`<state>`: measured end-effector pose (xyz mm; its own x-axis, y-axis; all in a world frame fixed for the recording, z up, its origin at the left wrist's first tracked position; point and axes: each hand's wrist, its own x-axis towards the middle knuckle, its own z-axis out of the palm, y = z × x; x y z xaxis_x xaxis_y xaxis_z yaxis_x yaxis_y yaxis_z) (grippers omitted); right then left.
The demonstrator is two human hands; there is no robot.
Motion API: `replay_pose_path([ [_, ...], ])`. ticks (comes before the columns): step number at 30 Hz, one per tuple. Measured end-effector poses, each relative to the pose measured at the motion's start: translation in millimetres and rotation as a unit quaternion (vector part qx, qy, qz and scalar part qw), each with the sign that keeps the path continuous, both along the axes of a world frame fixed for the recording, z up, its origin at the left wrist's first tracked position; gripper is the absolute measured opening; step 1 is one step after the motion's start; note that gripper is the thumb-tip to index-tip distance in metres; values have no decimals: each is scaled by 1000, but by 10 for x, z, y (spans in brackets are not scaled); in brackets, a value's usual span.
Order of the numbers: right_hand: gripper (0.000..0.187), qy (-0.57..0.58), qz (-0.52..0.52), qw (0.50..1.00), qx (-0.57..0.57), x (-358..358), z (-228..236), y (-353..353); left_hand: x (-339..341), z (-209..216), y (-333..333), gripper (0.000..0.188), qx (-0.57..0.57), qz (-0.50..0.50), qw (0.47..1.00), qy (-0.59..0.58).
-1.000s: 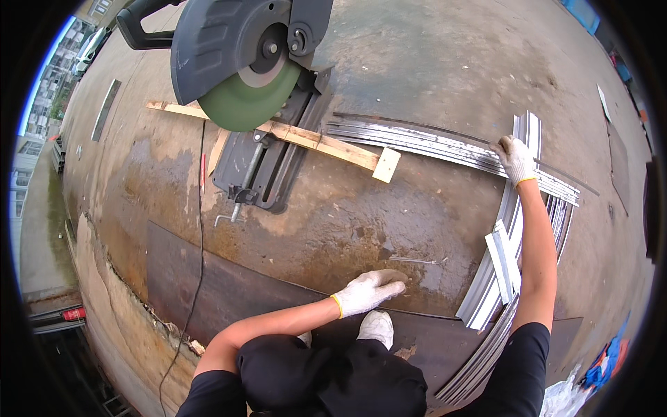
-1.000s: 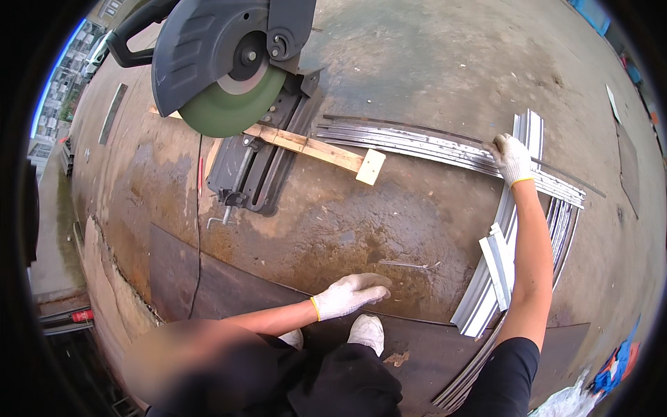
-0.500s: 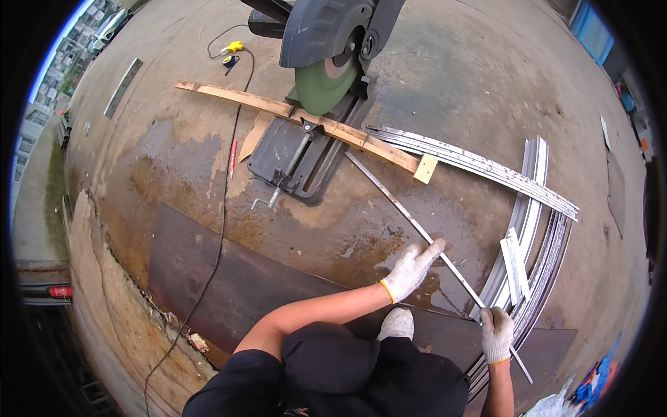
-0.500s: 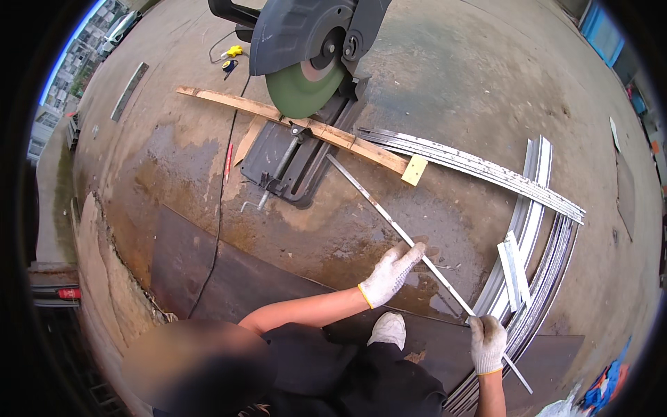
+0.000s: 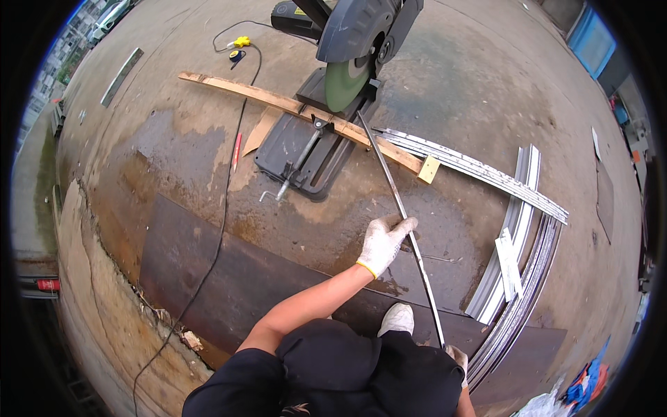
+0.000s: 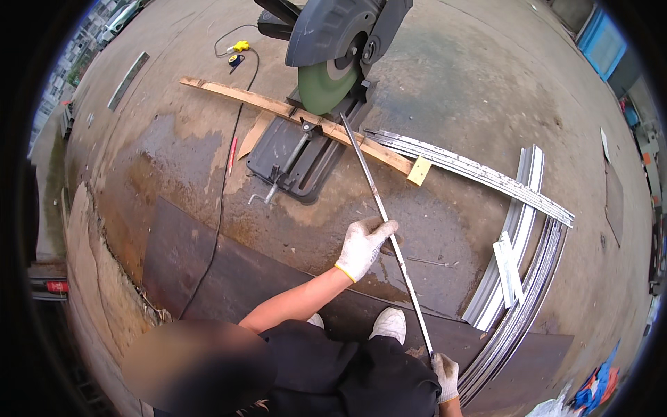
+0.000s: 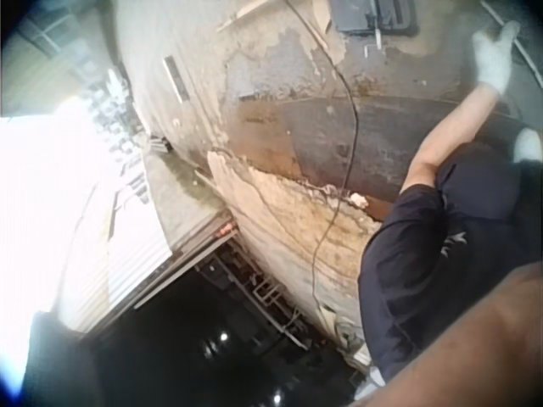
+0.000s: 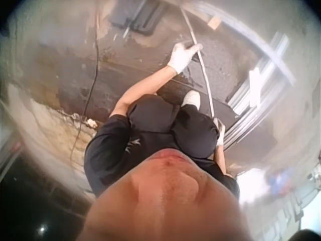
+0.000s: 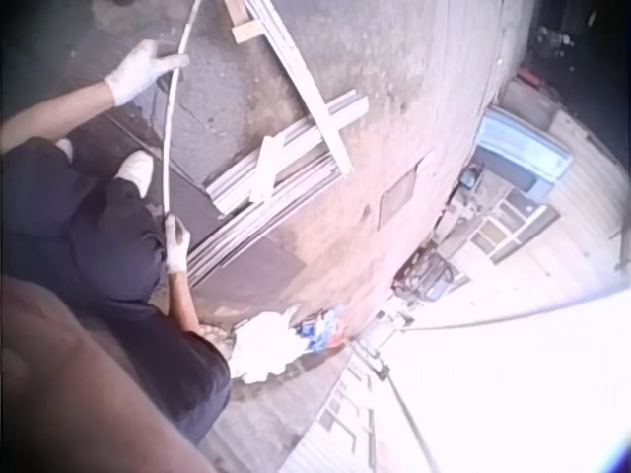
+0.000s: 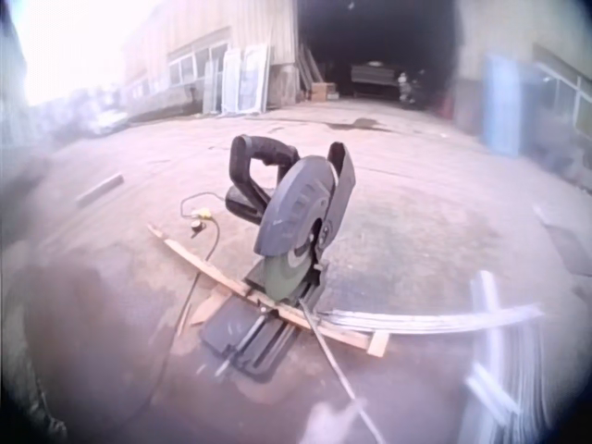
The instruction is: The person repeatedly picks up long metal rods, positions them under a chop saw, and cuts them into shorter pieces. The cut pieces are placed in a growing pile on the floor. The person wears gloves and uses both hands to handle the rods and operate the saw.
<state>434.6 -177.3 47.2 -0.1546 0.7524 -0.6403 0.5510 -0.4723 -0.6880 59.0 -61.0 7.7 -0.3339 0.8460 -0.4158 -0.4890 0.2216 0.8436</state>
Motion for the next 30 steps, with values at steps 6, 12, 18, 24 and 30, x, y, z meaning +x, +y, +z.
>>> replay_pose_path([
  [6,36,30,-40,999,2,-272,-10,-52,-198,103,-19,27,15,33,999,17],
  [12,30,18,-27,999,30,-257,-79,-93,-218,106,-24,24,19,63,998,-24],
  [18,20,-88,-60,992,73,-573,174,-122,-209,67,-6,20,54,78,991,-94],
  [24,16,-129,-88,978,136,-542,-33,-248,-195,56,-4,21,63,74,990,-106],
  [30,16,-57,-218,963,151,-473,-262,-313,-187,95,18,22,52,68,988,-126],
])
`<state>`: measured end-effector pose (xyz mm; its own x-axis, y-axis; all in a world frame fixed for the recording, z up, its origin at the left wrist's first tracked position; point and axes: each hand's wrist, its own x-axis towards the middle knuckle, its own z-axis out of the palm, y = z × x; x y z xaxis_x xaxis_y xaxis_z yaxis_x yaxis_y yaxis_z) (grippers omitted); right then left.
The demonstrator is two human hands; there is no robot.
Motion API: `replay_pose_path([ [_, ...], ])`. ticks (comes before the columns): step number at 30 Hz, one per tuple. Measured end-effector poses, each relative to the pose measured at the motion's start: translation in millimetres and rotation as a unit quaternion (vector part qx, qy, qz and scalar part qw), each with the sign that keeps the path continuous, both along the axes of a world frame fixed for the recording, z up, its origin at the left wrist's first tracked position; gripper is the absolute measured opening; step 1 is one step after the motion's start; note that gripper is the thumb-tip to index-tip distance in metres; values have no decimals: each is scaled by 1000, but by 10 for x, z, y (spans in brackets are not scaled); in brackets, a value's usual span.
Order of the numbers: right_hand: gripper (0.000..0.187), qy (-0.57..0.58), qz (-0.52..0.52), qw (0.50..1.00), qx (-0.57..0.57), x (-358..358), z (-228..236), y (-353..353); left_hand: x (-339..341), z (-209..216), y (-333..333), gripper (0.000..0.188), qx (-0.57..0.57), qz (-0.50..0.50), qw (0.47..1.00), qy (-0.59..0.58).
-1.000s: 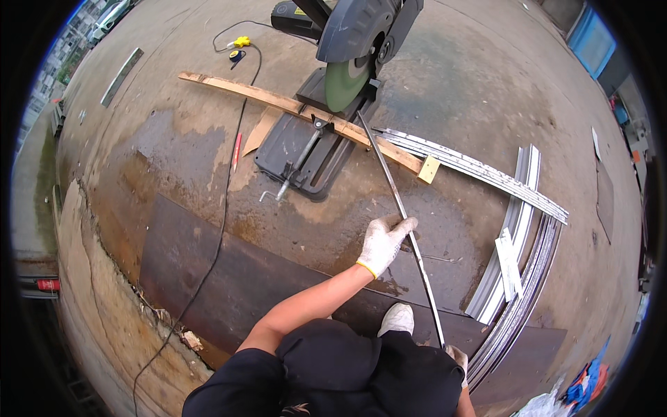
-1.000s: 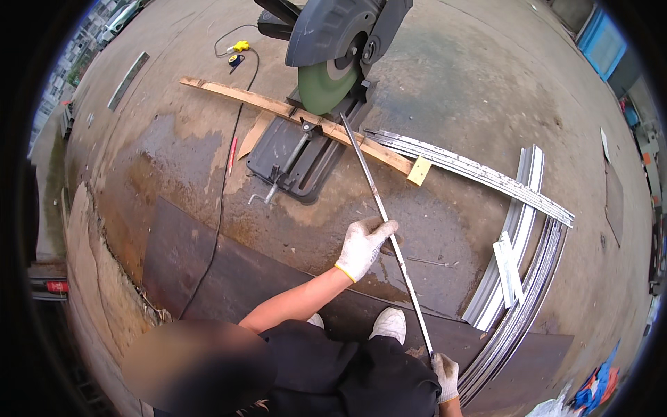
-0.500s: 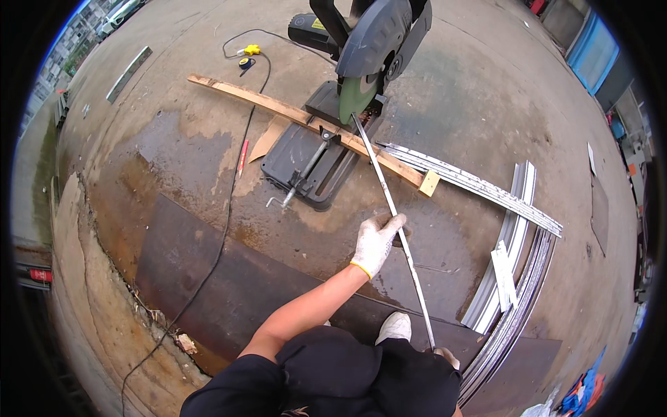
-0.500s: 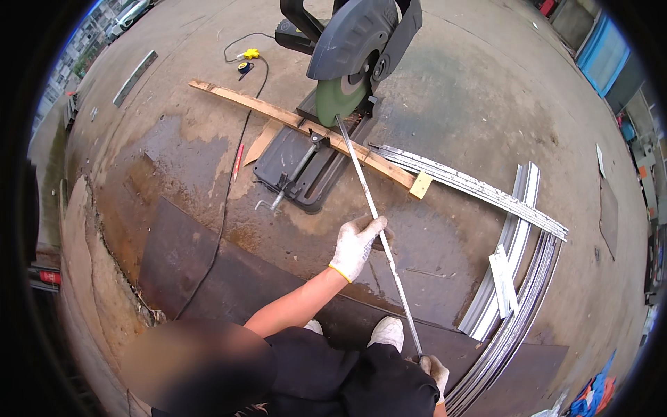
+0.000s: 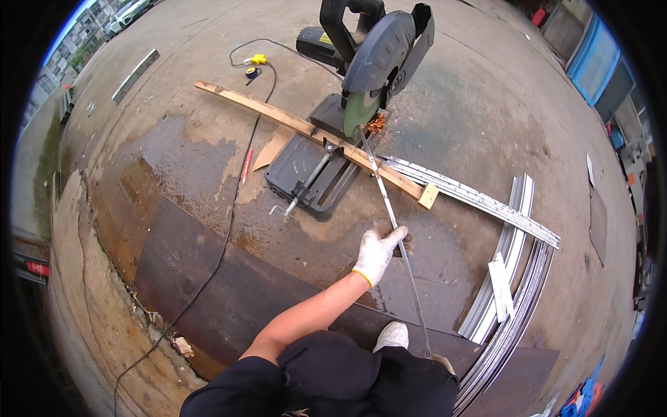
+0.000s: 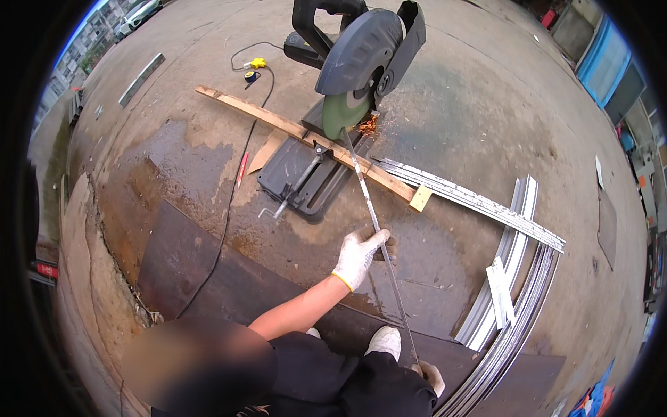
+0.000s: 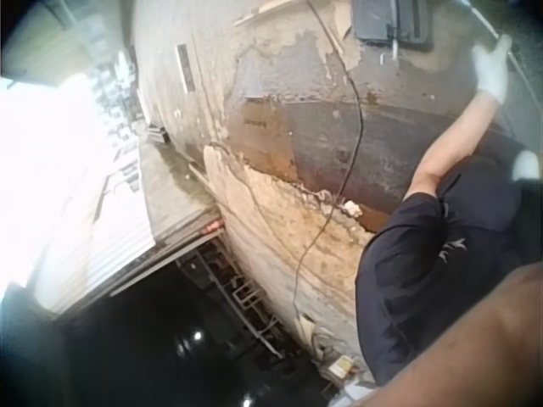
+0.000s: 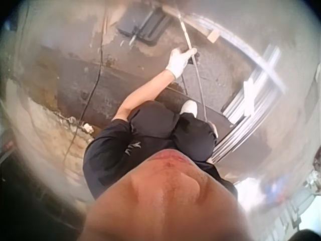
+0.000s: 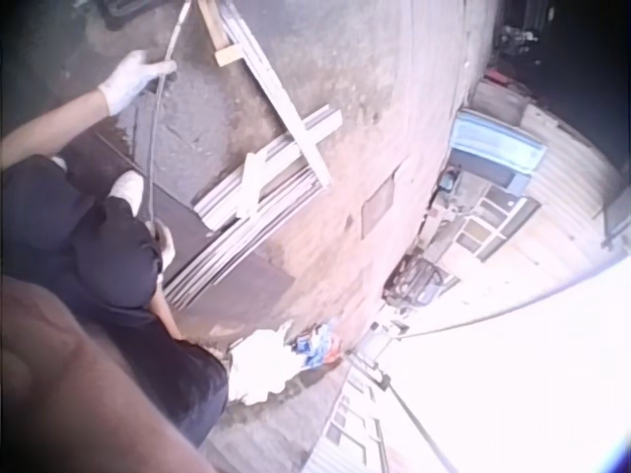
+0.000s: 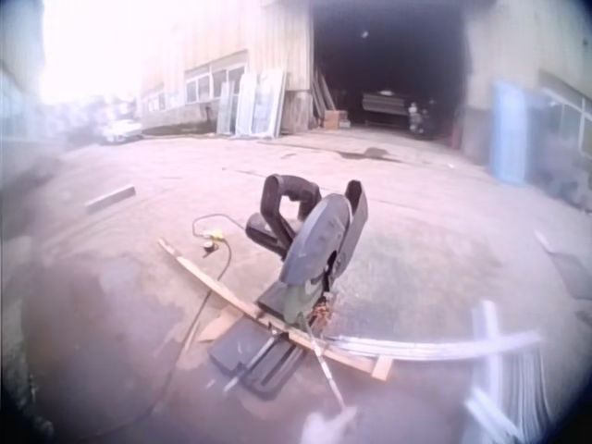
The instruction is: The person repeatedly picks up long metal rods, positions them under a chop saw, and cuts them into shorter pieces. The cut pieces are placed in a growing pile on the floor. The person wears gloves and uses both hands to handle the rods and operate the saw.
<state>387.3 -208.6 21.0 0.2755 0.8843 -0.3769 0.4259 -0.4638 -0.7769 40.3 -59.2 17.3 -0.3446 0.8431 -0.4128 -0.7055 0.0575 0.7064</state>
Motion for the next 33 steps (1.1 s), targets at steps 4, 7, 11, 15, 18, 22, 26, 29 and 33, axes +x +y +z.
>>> replay_pose_path([
  [4,20,-44,41,998,19,126,-135,21,19,9,-4,22,-7,0,1000,-15],
  [7,23,-37,24,999,9,58,-49,37,20,41,-13,22,-8,1,1000,-19],
  [11,25,-3,4,1000,20,126,-134,14,13,78,-7,22,-10,-5,1000,-21],
  [15,24,-4,-7,999,36,132,-165,4,20,35,4,24,-4,-3,999,-42],
  [18,19,-21,24,999,-4,8,61,76,-6,12,-4,21,6,1,999,-39],
  [22,13,-67,64,995,-42,108,-75,51,-59,72,23,22,1,-17,999,36],
  [26,14,-96,97,988,-76,-176,306,178,-98,71,40,19,-40,-2,991,126],
  [29,19,-63,90,992,-69,-35,172,154,-78,40,56,19,-23,0,995,101],
  [33,24,-66,158,983,-60,235,-94,191,-46,8,46,17,24,-6,999,20],
])
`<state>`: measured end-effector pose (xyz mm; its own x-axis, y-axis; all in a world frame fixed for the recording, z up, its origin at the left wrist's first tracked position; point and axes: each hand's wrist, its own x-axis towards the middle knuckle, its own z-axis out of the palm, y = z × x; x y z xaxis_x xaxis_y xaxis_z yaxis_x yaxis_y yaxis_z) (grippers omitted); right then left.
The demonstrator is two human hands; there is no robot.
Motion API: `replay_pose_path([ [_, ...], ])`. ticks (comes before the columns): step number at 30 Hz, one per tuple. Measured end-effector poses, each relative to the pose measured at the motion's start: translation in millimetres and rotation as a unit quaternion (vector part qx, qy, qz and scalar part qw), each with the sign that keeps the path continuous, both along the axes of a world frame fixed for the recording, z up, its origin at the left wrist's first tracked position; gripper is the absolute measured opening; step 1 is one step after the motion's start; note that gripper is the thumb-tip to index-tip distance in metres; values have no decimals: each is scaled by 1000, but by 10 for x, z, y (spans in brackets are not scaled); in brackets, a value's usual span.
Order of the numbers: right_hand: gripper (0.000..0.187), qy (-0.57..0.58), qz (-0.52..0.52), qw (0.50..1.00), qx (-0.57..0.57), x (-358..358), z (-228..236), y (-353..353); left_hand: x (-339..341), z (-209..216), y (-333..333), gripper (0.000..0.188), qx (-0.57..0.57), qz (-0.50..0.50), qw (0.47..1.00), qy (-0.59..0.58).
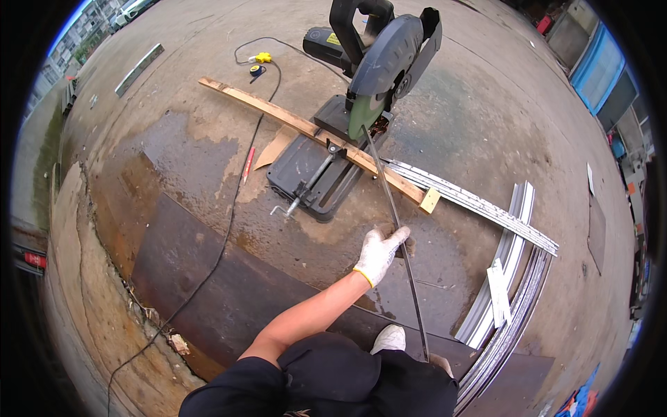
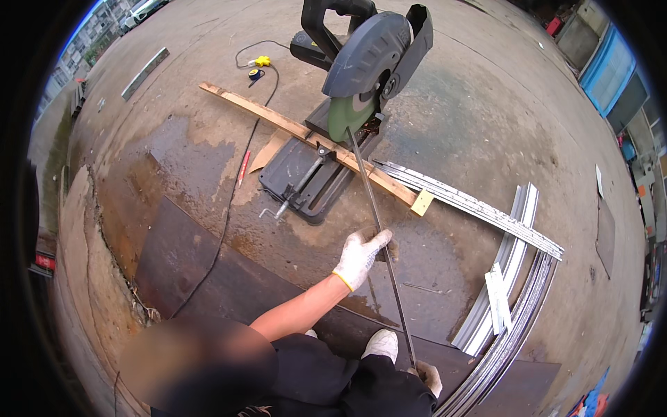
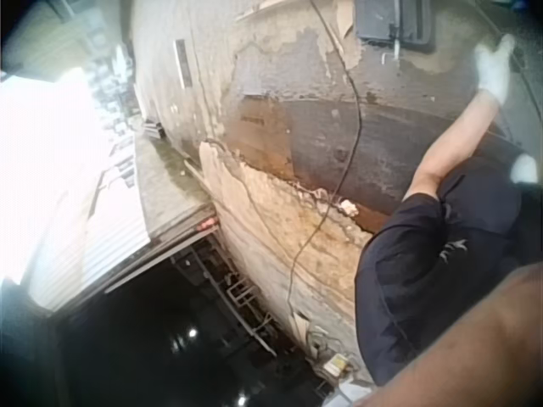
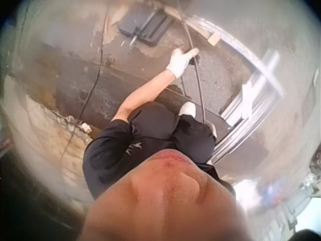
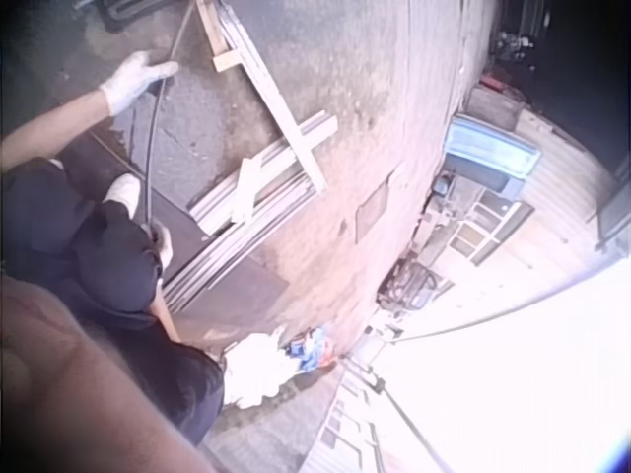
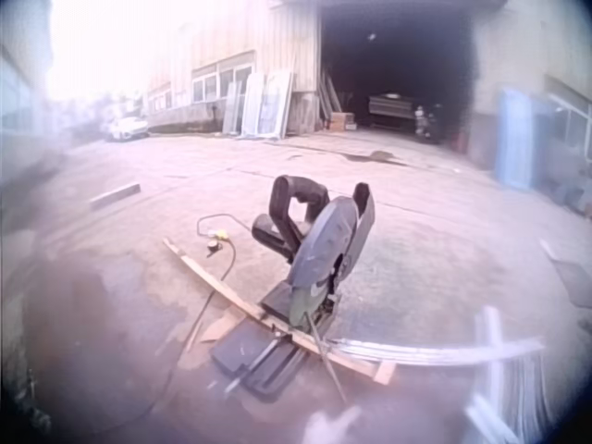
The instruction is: The person repeatedly picks up long metal rods, positions them under a chop saw, and cuts them into shorter pieces. The cut pieces are placed in a growing pile on the floor. The person wears gloves and uses both hands to handle the rods and operate the saw.
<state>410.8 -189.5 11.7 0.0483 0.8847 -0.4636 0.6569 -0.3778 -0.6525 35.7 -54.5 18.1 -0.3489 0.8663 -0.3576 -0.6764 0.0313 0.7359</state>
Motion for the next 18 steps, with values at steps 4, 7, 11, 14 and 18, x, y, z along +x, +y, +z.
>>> replay_pose_path([
  [4,26,-106,106,988,46,41,-7,66,41,-31,-3,17,20,16,995,-99],
  [7,28,-58,63,990,110,-97,125,27,55,-28,-13,18,28,11,989,-144],
  [11,31,-95,15,994,42,-415,409,77,44,-59,-8,15,84,9,967,-241],
  [14,35,-94,83,989,82,-355,313,64,50,-104,16,14,55,16,967,-248],
  [18,36,-118,177,965,156,-86,69,35,69,-80,29,15,22,31,957,-287],
])
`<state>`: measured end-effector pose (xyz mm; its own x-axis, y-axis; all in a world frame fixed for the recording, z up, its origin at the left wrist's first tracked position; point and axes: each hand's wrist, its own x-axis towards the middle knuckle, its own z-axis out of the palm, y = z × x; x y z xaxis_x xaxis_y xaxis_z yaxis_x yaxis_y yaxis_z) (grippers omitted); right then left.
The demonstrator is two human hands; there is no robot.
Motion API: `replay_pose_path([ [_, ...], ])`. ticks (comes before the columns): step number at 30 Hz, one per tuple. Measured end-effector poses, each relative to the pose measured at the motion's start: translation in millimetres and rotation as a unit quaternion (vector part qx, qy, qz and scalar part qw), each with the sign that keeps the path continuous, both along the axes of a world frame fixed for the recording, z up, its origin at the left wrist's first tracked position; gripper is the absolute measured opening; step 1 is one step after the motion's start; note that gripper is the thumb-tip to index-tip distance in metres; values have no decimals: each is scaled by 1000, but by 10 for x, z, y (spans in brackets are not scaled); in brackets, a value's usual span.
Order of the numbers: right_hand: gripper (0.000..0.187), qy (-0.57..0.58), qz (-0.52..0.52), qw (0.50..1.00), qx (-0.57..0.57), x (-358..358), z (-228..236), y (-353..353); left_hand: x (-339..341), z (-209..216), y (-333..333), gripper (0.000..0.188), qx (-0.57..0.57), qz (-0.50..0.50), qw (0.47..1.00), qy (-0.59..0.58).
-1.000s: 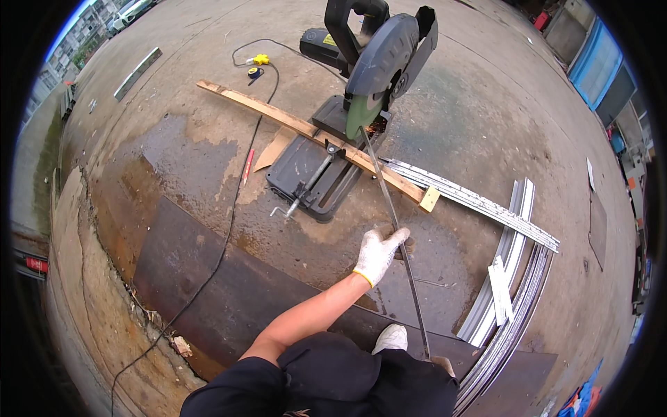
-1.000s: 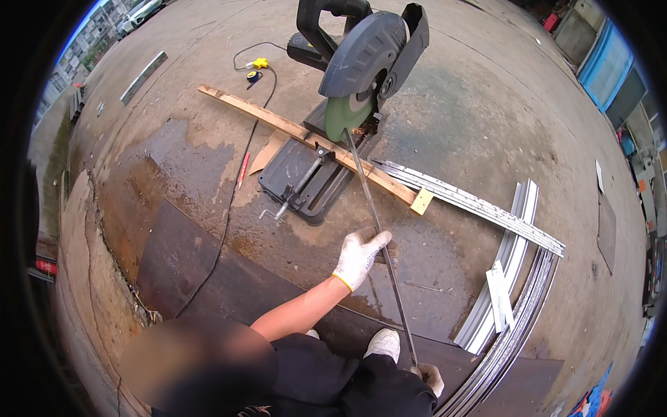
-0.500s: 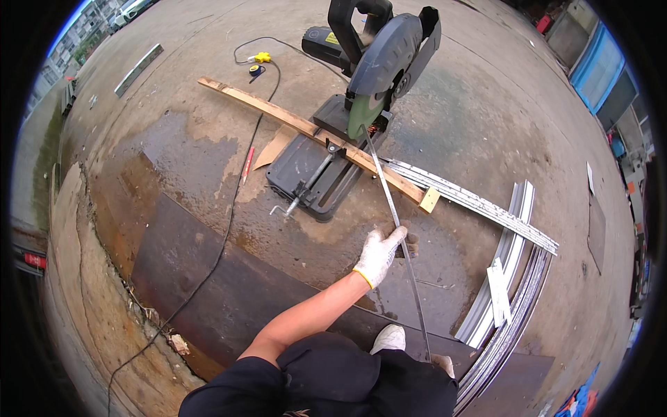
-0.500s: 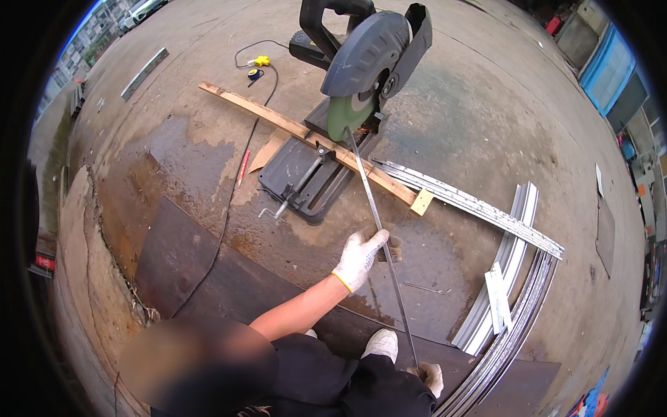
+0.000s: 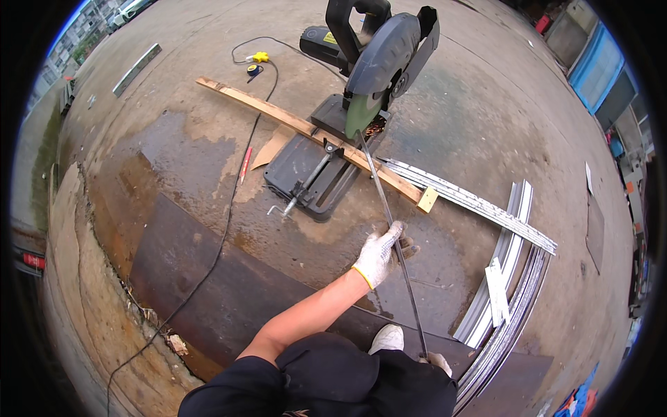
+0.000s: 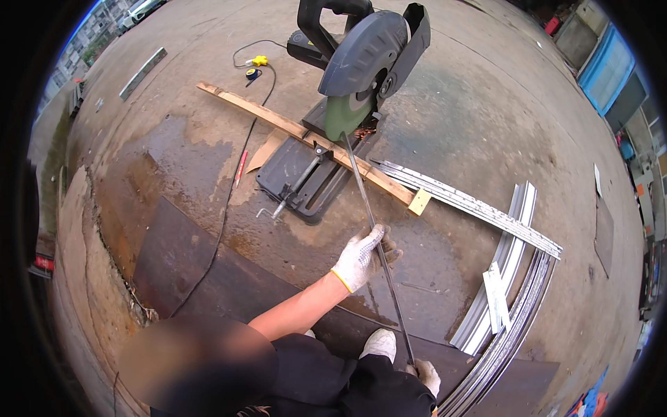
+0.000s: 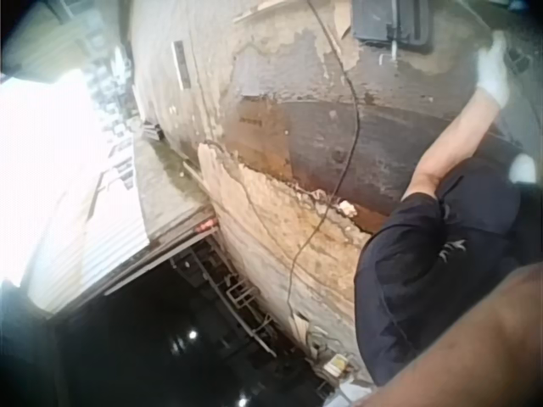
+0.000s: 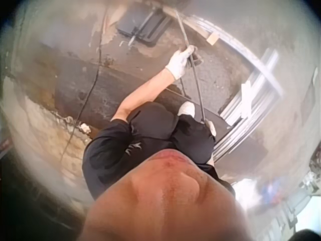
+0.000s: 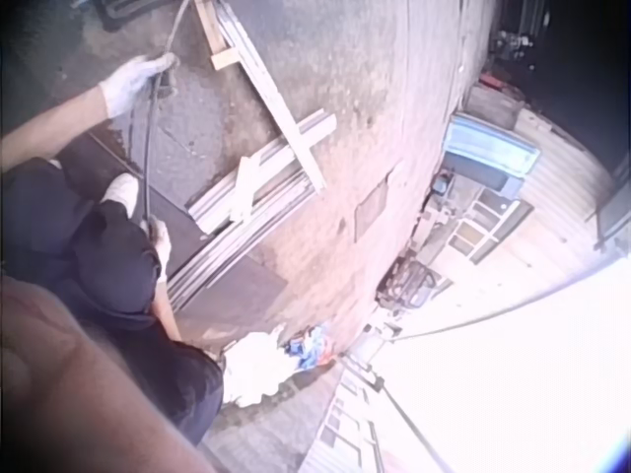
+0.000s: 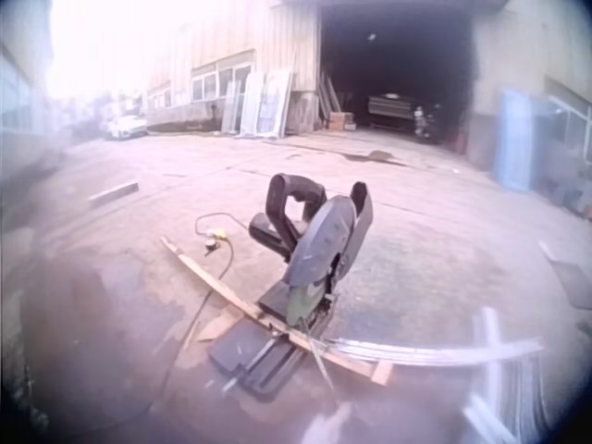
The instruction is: The person repeatedly picks up long metal rods, positions them under a chop saw, and cuts them into shorter pieces. The cut pieces are placed in a growing pile on the floor. The person wears gloves and uses both hands to handle the rods and operate the saw.
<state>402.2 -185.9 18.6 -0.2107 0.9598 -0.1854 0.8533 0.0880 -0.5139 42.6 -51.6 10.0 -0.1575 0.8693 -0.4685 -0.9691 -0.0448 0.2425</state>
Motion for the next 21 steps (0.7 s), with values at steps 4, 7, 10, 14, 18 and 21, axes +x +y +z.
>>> replay_pose_path([
  [4,32,1,56,998,4,-63,190,92,-45,-63,6,17,43,4,999,27],
  [7,31,105,-113,984,-94,-241,338,49,-11,2,13,16,10,24,1000,6],
  [10,33,130,-120,972,-153,-433,544,150,-61,7,-38,13,15,43,999,-3],
  [14,33,164,-138,943,-256,-295,419,132,-15,41,-10,11,23,39,999,-19],
  [18,28,254,-162,899,-317,-89,290,172,-71,-2,-45,14,48,28,998,-31],
  [21,19,159,-93,960,-212,-82,295,113,-64,68,-16,16,18,7,1000,-16],
])
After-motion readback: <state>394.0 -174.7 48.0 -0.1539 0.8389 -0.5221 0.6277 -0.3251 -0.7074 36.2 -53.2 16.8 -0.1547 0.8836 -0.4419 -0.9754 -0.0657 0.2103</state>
